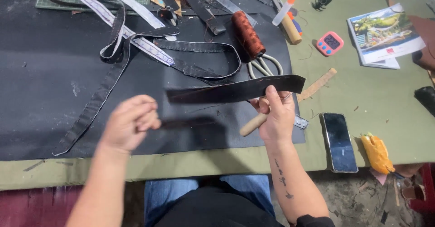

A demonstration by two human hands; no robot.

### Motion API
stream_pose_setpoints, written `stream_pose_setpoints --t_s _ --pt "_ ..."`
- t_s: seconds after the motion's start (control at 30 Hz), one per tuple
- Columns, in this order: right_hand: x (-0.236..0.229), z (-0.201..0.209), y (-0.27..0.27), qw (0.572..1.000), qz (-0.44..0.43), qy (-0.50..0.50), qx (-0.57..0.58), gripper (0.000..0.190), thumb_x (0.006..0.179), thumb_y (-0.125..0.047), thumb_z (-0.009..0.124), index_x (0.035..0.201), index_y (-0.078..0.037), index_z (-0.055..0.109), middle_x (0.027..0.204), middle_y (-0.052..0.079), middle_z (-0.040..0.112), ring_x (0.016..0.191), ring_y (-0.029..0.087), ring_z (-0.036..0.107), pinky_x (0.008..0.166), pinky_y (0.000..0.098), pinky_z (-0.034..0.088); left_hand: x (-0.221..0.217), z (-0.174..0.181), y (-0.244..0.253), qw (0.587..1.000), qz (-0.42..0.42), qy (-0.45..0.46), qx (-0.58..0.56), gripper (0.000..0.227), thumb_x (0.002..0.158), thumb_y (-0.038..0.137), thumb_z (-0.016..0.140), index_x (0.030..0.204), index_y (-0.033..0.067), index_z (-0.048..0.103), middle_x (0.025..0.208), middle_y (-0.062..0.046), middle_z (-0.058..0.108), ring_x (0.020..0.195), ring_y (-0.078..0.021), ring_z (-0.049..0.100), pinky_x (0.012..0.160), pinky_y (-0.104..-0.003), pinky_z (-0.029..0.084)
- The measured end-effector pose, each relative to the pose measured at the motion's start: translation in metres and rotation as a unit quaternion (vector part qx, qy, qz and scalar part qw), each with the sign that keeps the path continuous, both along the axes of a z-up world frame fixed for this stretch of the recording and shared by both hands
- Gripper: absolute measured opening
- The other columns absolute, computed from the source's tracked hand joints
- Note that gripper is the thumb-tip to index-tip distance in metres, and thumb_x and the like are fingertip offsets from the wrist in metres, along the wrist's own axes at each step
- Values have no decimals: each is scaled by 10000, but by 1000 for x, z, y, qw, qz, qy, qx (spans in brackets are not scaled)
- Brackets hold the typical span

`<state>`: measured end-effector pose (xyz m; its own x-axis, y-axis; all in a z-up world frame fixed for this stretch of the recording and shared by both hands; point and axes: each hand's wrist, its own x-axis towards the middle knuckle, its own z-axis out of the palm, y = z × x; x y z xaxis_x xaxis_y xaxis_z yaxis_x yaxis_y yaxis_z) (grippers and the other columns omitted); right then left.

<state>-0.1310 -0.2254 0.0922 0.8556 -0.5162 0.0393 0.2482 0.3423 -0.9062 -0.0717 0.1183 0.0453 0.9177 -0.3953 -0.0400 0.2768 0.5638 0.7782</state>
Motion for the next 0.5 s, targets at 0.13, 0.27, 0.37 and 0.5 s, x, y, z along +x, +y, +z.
stream_pose_setpoints --t_s 0.13,0.27,0.37,0.5 --pt "2 2 -4 995 -34 53 72 340 950 -158 697 860 -264 386 608 -59 429 490 52 432 690 358 585 -4 55 63 986 -48 -46 150 140 955 3 558 1001 -65 671 501 38 417 445 -112 434 587 -363 553" --pt "-3 5 -17 994 -46 57 80 375 926 -148 723 861 -257 370 696 -46 431 512 83 390 650 332 500 -2 84 107 969 -8 -106 224 260 912 15 603 1141 -77 684 547 -19 465 505 -118 489 766 -351 616" --pt "-7 14 -27 995 -41 66 65 342 924 -168 723 835 -261 406 671 -54 459 492 65 403 624 304 506 3 91 137 948 23 -179 262 344 928 87 598 1240 -53 638 586 -29 509 539 -92 503 902 -396 665" --pt "-15 21 -35 998 -22 62 16 356 930 -175 701 813 -255 375 702 -85 441 480 46 351 583 307 500 30 55 207 918 64 -257 296 418 982 330 502 1293 50 492 547 74 365 501 -65 388 913 -437 623"
